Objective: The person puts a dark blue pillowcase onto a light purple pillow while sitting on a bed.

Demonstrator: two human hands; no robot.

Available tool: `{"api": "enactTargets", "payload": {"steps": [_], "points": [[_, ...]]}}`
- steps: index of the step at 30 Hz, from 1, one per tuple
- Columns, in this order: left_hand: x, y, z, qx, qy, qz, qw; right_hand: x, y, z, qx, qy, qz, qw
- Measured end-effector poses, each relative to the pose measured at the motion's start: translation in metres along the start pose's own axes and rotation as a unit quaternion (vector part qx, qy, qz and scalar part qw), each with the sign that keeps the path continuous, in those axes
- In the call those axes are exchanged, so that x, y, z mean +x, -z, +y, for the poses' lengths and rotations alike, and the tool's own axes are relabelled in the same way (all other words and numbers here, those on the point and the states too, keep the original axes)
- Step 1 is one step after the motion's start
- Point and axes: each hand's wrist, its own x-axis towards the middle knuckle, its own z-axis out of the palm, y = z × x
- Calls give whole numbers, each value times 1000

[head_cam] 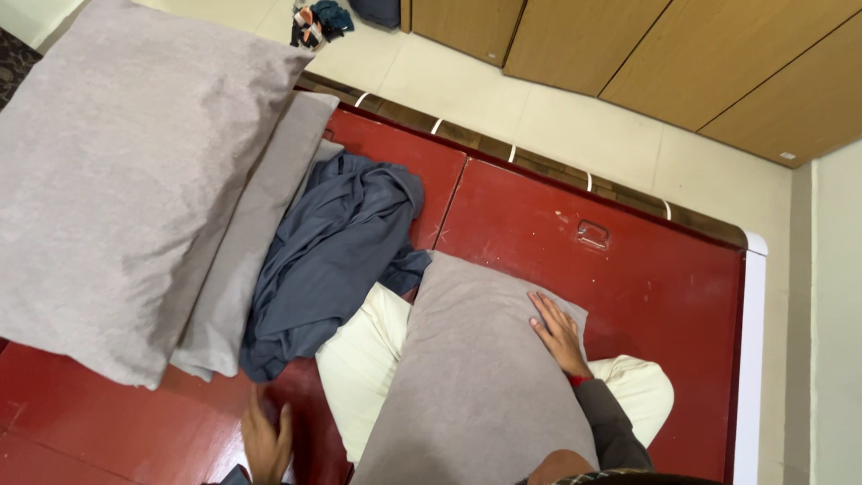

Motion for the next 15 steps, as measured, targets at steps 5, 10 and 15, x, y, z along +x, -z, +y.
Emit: {"api": "enactTargets", "payload": {"steps": [5, 10, 15], "points": [[109, -45, 63, -28, -84, 24, 996, -3, 1, -2, -1, 5, 1, 1000], [211, 43, 177, 76, -293, 205, 931, -6, -4, 9, -10, 8, 10, 1000], [263, 146, 281, -168, -300, 242, 907, -10, -3, 1, -8, 4, 13, 1000]]}}
